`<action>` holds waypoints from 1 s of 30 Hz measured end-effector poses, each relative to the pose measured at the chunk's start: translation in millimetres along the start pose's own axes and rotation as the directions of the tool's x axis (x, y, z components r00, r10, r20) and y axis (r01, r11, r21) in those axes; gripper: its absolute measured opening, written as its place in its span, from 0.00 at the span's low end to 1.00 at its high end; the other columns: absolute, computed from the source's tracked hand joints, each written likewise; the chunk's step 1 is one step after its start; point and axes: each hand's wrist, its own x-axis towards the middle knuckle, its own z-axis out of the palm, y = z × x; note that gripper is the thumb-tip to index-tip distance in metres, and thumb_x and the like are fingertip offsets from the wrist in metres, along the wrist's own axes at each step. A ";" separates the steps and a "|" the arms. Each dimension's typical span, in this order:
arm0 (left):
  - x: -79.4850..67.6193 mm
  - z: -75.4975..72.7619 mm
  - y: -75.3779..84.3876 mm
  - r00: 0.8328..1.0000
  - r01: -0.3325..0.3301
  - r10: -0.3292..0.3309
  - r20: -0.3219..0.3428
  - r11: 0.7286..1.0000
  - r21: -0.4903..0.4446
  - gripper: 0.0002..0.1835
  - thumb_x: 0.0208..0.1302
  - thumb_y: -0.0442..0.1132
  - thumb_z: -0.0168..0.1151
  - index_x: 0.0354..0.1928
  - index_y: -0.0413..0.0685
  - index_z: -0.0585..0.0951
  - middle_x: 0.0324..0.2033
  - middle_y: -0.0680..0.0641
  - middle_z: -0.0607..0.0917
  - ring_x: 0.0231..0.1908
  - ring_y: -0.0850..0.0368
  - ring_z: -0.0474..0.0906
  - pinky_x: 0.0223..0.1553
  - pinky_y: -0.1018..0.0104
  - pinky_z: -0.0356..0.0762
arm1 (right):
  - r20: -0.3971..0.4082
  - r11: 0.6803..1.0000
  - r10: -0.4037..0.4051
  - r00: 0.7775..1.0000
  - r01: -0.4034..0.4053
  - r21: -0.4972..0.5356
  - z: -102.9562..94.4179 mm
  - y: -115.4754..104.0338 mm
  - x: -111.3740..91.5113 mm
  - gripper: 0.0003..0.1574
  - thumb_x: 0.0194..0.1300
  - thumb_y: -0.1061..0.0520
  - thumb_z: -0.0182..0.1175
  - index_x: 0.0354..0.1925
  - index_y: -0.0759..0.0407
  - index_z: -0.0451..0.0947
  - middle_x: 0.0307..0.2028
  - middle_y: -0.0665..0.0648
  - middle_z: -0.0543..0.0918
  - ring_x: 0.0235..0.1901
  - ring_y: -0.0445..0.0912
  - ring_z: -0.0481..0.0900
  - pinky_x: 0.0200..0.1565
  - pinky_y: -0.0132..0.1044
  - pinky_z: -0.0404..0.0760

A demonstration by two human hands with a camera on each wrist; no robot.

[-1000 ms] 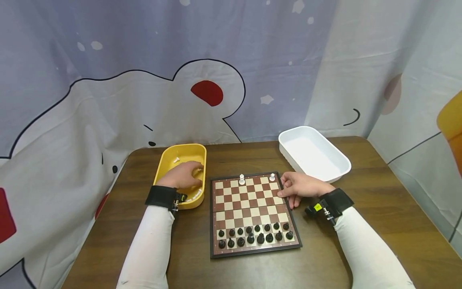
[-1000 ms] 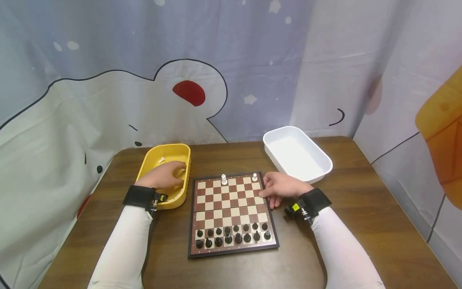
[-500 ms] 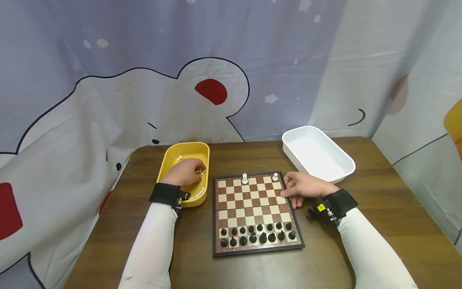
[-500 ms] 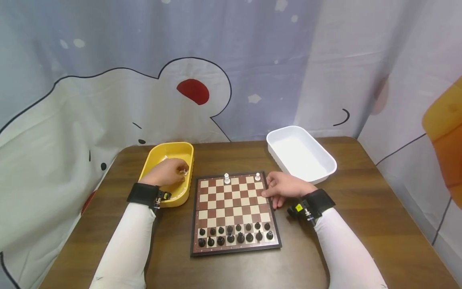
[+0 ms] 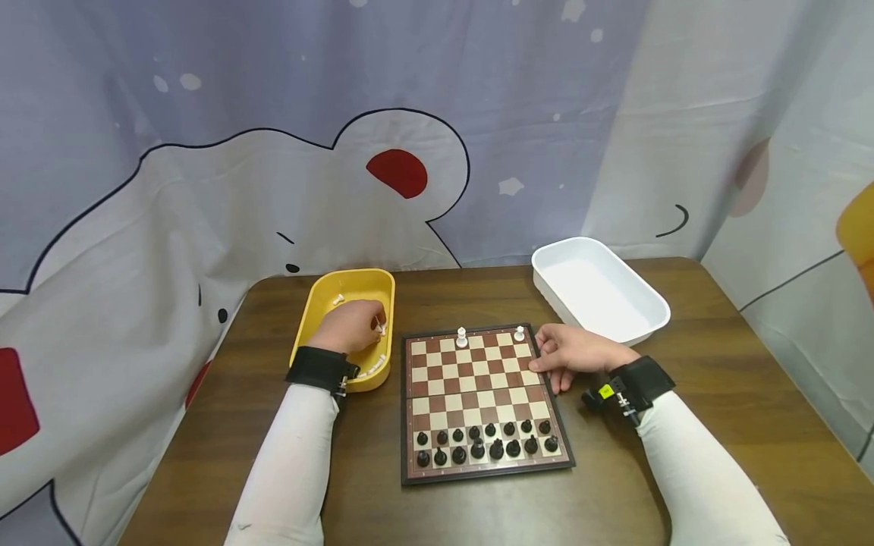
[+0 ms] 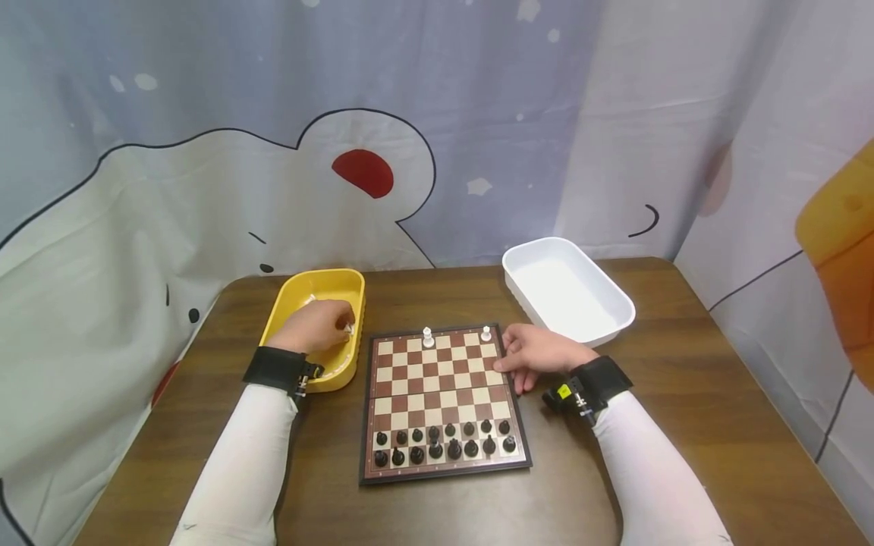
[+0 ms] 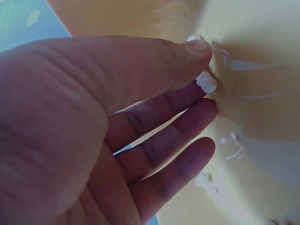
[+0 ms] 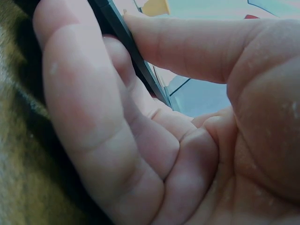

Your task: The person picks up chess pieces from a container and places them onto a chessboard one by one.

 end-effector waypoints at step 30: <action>0.6 -1.6 -2.0 1.000 0.001 -0.002 -0.013 0.997 -0.081 0.05 0.69 0.32 0.67 0.44 0.45 0.87 0.36 0.48 0.87 0.36 0.50 0.80 0.45 0.53 0.80 | 0.010 1.000 -0.003 1.000 0.003 0.006 -0.7 0.6 1.1 0.27 0.76 0.55 0.72 0.54 0.69 0.66 0.29 0.65 0.86 0.22 0.52 0.89 0.26 0.42 0.89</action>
